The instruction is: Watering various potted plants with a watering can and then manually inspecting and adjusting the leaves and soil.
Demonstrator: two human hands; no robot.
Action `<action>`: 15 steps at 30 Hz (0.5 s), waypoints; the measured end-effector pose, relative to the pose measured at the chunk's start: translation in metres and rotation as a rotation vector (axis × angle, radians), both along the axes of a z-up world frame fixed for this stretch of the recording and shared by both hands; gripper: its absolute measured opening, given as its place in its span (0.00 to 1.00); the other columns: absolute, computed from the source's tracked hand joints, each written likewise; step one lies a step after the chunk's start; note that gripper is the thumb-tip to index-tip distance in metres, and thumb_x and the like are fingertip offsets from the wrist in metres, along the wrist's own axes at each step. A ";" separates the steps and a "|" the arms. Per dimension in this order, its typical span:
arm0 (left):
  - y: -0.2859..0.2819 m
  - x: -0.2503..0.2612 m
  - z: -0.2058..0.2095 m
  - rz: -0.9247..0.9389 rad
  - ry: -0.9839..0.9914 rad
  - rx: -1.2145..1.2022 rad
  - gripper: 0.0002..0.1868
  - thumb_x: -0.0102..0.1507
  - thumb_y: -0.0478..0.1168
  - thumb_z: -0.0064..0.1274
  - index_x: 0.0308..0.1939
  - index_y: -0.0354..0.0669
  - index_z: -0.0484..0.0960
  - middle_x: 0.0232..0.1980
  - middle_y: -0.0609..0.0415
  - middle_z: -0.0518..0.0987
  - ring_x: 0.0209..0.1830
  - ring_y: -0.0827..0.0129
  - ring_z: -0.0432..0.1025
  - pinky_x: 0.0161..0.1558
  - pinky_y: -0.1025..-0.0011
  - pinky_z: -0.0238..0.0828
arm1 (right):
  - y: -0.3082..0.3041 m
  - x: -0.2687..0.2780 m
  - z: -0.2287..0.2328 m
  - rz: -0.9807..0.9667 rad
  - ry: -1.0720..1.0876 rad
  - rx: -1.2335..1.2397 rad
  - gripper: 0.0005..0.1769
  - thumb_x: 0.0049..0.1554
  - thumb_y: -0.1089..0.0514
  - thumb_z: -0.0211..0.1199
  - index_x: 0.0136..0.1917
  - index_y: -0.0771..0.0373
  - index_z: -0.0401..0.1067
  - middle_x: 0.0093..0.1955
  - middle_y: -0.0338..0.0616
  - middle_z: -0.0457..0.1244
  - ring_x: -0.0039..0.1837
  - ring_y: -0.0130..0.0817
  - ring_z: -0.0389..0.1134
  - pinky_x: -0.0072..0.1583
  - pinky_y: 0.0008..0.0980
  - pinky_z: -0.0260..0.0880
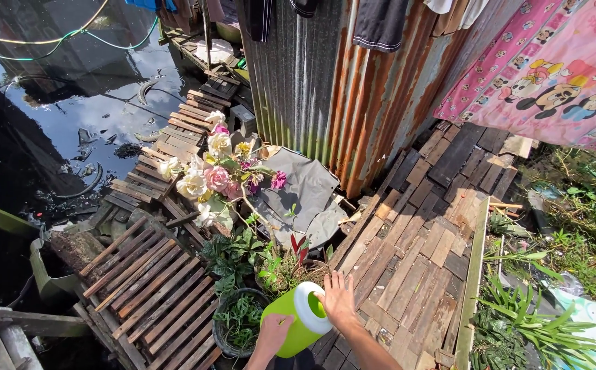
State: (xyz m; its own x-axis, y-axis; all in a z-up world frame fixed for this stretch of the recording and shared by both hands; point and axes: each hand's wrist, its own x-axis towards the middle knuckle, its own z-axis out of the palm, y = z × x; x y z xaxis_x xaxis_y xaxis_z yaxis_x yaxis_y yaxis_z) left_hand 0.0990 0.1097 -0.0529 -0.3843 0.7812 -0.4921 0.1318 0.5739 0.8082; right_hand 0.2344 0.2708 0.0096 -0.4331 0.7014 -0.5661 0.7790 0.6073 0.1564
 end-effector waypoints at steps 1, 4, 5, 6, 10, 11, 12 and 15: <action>0.002 0.000 -0.003 0.004 -0.009 0.017 0.32 0.71 0.46 0.55 0.20 0.50 0.51 0.20 0.62 0.46 0.19 0.75 0.40 0.30 0.70 0.36 | 0.002 0.000 0.001 0.006 0.047 0.026 0.44 0.66 0.27 0.34 0.82 0.57 0.39 0.85 0.52 0.35 0.85 0.46 0.31 0.81 0.59 0.24; -0.003 0.003 -0.014 0.015 -0.031 0.049 0.31 0.71 0.46 0.55 0.20 0.51 0.52 0.19 0.63 0.47 0.19 0.75 0.40 0.29 0.70 0.36 | -0.002 0.004 0.003 0.023 0.097 0.063 0.42 0.66 0.29 0.41 0.81 0.57 0.44 0.84 0.53 0.38 0.85 0.47 0.35 0.80 0.61 0.25; -0.002 0.003 -0.018 0.028 -0.036 0.074 0.31 0.71 0.45 0.55 0.19 0.51 0.53 0.19 0.63 0.47 0.19 0.75 0.41 0.29 0.70 0.37 | 0.000 0.003 0.004 0.042 0.108 0.082 0.41 0.66 0.30 0.43 0.81 0.56 0.45 0.84 0.54 0.38 0.84 0.48 0.35 0.80 0.63 0.25; -0.002 0.003 -0.017 0.024 -0.039 0.074 0.31 0.71 0.45 0.55 0.19 0.51 0.53 0.19 0.63 0.47 0.19 0.75 0.41 0.29 0.70 0.37 | 0.000 0.003 0.005 0.038 0.105 0.083 0.41 0.66 0.30 0.43 0.81 0.56 0.45 0.84 0.54 0.38 0.84 0.48 0.35 0.80 0.63 0.25; 0.004 0.003 -0.007 -0.016 -0.064 0.111 0.30 0.70 0.45 0.53 0.18 0.51 0.52 0.18 0.63 0.48 0.18 0.75 0.41 0.29 0.70 0.35 | 0.003 0.007 0.004 0.029 0.045 0.126 0.41 0.67 0.30 0.39 0.82 0.55 0.43 0.84 0.53 0.39 0.84 0.49 0.35 0.79 0.63 0.24; 0.005 0.003 -0.003 -0.034 -0.065 0.108 0.30 0.70 0.45 0.53 0.18 0.51 0.53 0.18 0.63 0.48 0.18 0.75 0.41 0.29 0.70 0.35 | 0.003 0.010 0.001 0.015 0.040 0.133 0.41 0.67 0.30 0.38 0.82 0.55 0.42 0.84 0.52 0.40 0.85 0.50 0.34 0.80 0.63 0.23; 0.007 0.003 -0.001 -0.048 -0.068 0.104 0.30 0.70 0.45 0.53 0.18 0.51 0.53 0.18 0.63 0.48 0.18 0.75 0.41 0.29 0.70 0.35 | 0.002 0.013 0.001 0.001 0.037 0.130 0.41 0.67 0.30 0.38 0.82 0.55 0.42 0.84 0.52 0.40 0.85 0.50 0.34 0.80 0.63 0.23; 0.009 0.003 0.001 -0.091 -0.051 0.127 0.29 0.68 0.45 0.53 0.17 0.52 0.53 0.17 0.64 0.49 0.18 0.75 0.42 0.28 0.69 0.36 | -0.004 0.023 -0.001 -0.053 0.030 0.133 0.41 0.66 0.29 0.34 0.83 0.54 0.39 0.84 0.51 0.38 0.84 0.48 0.36 0.79 0.63 0.24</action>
State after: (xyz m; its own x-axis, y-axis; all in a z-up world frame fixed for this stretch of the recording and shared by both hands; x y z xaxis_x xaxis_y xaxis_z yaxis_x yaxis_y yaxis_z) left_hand 0.1019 0.1185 -0.0516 -0.2864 0.8686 -0.4043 0.1355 0.4545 0.8804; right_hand 0.2576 0.2668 0.0086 -0.4088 0.7917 -0.4540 0.8148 0.5407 0.2092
